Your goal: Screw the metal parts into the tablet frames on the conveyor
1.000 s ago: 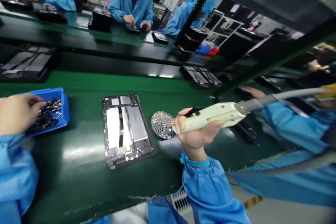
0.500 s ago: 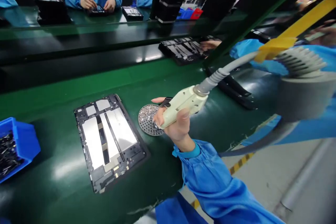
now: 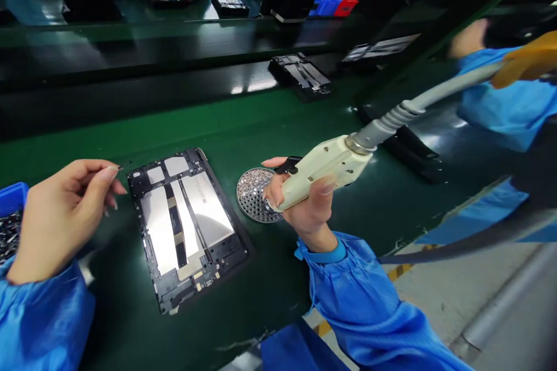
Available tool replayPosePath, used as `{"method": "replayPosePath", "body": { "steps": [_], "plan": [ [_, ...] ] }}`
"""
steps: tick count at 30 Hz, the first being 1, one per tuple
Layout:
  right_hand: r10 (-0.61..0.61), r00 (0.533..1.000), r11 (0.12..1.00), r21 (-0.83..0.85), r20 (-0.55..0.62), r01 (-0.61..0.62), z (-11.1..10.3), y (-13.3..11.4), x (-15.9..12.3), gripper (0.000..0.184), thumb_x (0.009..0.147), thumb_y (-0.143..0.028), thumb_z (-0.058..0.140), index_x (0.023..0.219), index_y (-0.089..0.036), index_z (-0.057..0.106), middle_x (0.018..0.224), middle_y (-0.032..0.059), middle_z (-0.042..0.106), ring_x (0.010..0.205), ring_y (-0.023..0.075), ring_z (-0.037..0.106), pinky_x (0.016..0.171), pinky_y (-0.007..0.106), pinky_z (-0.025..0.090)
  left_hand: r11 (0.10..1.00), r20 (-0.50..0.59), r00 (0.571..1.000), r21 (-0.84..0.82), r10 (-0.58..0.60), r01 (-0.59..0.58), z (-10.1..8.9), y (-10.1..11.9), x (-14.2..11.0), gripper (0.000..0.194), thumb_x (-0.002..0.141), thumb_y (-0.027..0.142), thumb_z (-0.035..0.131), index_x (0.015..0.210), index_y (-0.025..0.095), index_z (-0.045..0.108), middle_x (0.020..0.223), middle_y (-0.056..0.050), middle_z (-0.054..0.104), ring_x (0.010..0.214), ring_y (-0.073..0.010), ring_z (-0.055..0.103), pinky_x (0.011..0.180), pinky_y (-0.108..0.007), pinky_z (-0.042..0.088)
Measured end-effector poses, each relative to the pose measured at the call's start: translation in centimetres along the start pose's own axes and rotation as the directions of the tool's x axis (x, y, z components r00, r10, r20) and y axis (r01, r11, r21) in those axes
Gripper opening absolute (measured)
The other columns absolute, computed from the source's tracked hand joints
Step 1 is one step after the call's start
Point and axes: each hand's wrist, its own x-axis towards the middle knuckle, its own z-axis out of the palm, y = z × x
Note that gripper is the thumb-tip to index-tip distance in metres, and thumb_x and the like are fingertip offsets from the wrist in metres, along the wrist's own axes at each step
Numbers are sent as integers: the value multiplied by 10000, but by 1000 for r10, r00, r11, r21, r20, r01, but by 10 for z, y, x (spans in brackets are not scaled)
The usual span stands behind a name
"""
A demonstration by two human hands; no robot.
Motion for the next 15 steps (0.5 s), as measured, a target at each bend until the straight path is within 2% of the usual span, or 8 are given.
{"method": "replayPosePath", "body": {
  "steps": [3,7,11,15],
  "plan": [
    [-14,1000,1000,-9,-3,14,1,0,1,695,789,-874,667,906,-191,714,437,-56,496,343,128,443,412,287,439,993,54,997,-105,52,-46,4,12,4,289,865,509,570,880,258,713,699,50,712,531,-123,608,542,-250,465],
    [-2,1000,1000,-22,9,2,2,-1,3,721,773,-883,672,939,-184,717,435,-55,504,347,134,439,419,298,444,992,-6,1000,-123,18,-18,9,2,12,310,827,507,639,874,220,746,581,51,619,468,-111,514,506,-240,387],
    [30,999,1000,-8,30,-30,-3,-6,-2,713,750,-851,716,1020,-194,770,459,-31,522,379,161,443,424,321,406,949,6,992,-293,-123,120,23,-11,19,269,791,413,711,886,169,769,562,38,595,493,-110,494,544,-234,408],
    [91,996,996,4,-21,-91,-22,-5,-10,789,669,-911,686,1072,-245,815,494,22,479,431,222,434,484,437,389,864,30,962,-434,-270,256,40,-28,26,163,791,281,720,861,138,753,643,4,655,550,-115,532,577,-231,442]
  ]
}}
